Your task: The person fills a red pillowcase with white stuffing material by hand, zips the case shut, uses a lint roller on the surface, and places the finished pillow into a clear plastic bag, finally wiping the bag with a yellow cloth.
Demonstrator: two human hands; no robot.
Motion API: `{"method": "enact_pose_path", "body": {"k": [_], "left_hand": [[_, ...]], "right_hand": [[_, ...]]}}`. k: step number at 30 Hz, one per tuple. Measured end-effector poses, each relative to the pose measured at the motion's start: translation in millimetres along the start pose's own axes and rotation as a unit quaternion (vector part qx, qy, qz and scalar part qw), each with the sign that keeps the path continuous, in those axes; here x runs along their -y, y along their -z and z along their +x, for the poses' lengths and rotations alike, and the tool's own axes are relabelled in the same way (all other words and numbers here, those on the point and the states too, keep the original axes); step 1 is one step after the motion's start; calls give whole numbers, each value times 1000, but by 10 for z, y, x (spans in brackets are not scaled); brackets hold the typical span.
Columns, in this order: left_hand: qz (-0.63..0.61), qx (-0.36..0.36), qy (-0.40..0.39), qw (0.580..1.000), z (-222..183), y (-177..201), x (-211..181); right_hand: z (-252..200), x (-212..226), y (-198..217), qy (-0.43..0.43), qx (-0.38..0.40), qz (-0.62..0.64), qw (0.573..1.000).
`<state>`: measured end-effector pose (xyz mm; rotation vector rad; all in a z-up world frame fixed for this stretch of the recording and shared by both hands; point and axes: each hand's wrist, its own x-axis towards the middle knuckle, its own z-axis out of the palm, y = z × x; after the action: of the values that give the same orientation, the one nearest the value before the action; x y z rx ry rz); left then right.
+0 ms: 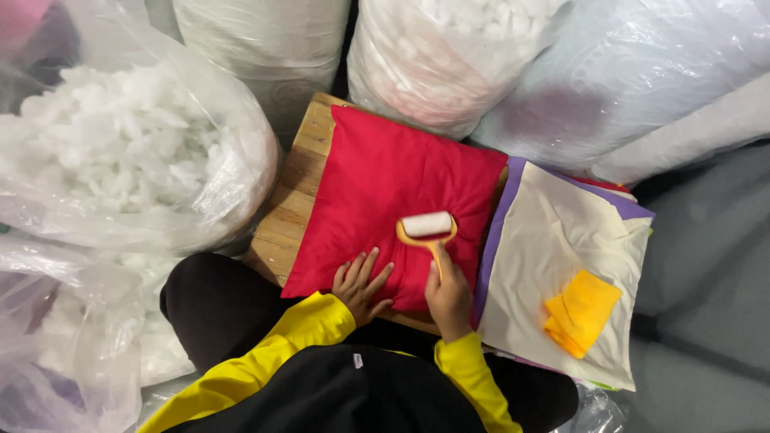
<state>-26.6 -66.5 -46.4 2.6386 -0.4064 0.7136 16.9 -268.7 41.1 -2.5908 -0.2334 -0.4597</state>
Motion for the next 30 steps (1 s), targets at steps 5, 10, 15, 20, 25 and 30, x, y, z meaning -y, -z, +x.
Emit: {"method": "enact_pose_path", "body": {"k": [5, 10, 15, 20, 25, 30], "left_hand": [[-2, 48, 3, 999, -15, -14, 22], [-2, 68, 5, 998, -13, 26, 6], [12, 74, 16, 997, -36, 22, 0], [13, 75, 17, 997, -87, -73, 9], [-50, 114, 24, 992, 15, 250, -24], [-11, -6, 129, 992, 305, 571, 48]], "right_hand": [[1043, 110, -549, 18, -18, 31, 999], [1568, -18, -869, 6, -5, 39, 999], [1199, 154, -481, -52, 66, 108, 991], [153, 260, 263, -73, 98, 123, 985], [-594, -3, 945, -99, 154, 113, 977], [-379, 228, 1500, -73, 163, 76, 981]]}}
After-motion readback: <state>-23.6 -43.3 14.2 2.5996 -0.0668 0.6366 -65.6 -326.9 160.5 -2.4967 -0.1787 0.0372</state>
